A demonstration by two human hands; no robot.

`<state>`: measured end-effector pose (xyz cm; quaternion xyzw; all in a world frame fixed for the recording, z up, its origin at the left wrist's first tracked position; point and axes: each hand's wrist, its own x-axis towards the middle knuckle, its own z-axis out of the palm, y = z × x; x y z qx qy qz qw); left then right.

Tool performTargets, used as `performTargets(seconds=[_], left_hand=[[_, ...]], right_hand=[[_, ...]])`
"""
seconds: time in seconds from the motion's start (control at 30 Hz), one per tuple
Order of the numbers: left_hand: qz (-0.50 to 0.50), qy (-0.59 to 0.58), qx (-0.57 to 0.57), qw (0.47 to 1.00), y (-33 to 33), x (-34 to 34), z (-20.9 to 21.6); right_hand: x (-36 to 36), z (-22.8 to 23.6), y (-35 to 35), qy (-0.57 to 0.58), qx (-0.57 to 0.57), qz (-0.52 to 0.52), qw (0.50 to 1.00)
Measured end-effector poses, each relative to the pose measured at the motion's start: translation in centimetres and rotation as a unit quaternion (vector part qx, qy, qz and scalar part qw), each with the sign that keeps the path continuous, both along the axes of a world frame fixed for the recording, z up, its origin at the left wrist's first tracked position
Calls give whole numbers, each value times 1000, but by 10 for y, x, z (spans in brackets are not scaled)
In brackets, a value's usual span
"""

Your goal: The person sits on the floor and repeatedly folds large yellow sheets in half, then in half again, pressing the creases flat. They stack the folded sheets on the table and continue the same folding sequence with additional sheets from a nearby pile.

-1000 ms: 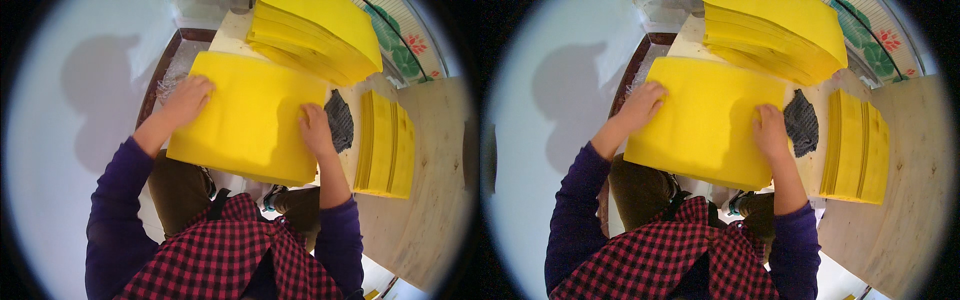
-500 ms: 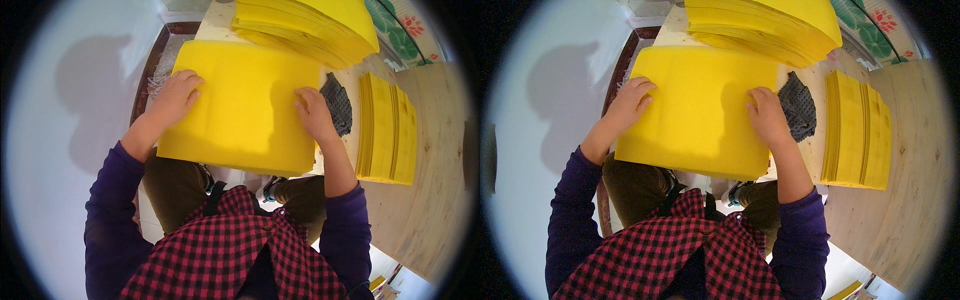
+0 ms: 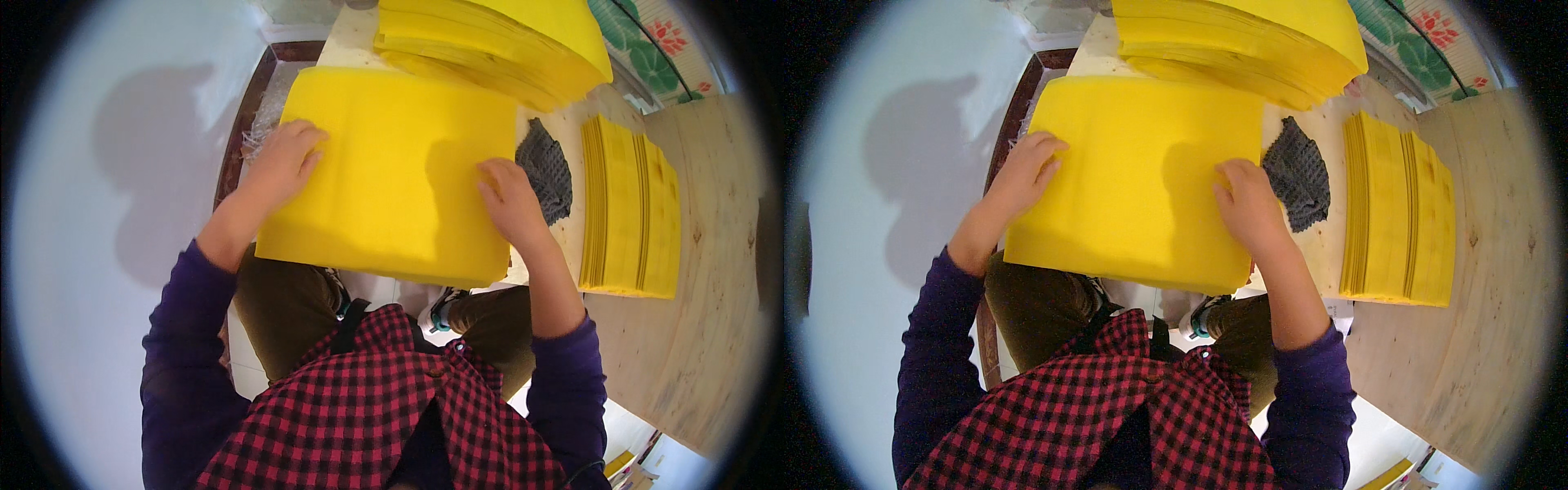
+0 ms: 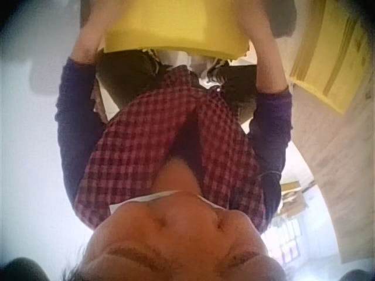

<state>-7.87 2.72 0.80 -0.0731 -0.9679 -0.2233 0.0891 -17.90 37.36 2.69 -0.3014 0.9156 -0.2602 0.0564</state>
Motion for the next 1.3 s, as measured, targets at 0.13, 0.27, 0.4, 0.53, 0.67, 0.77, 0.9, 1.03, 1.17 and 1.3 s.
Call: performTargets(seconds=[0.13, 0.27, 0.4, 0.53, 0.67, 0.77, 0.9, 1.03, 1.17, 1.3], left_hand=[[-8, -18, 19, 1000, 8, 41, 1], [20, -2, 22, 1000, 8, 27, -3], [11, 12, 23, 1000, 2, 21, 0], [-1, 30, 46, 998, 8, 55, 0], [21, 12, 34, 999, 5, 37, -6], [21, 42, 16, 999, -6, 21, -9], [19, 22, 56, 998, -13, 54, -8], [23, 34, 44, 998, -10, 63, -14], [26, 53, 43, 997, -23, 46, -13], [23, 26, 75, 997, -24, 73, -12]], right_hand=[[30, 0, 16, 21, -24, 61, 998], [9, -13, 0, 36, -31, 38, 998], [-5, -7, 3, 12, -52, 5, 999], [28, -6, 23, 23, -32, 37, 999], [26, -16, 9, 44, -7, 18, 999], [17, -10, 4, 32, -12, 4, 999], [43, -1, 18, 34, -16, 38, 999], [45, -11, 9, 23, -12, 37, 999], [33, -9, -3, 23, -19, 15, 999], [62, 2, 8, 16, 8, 3, 1000]])
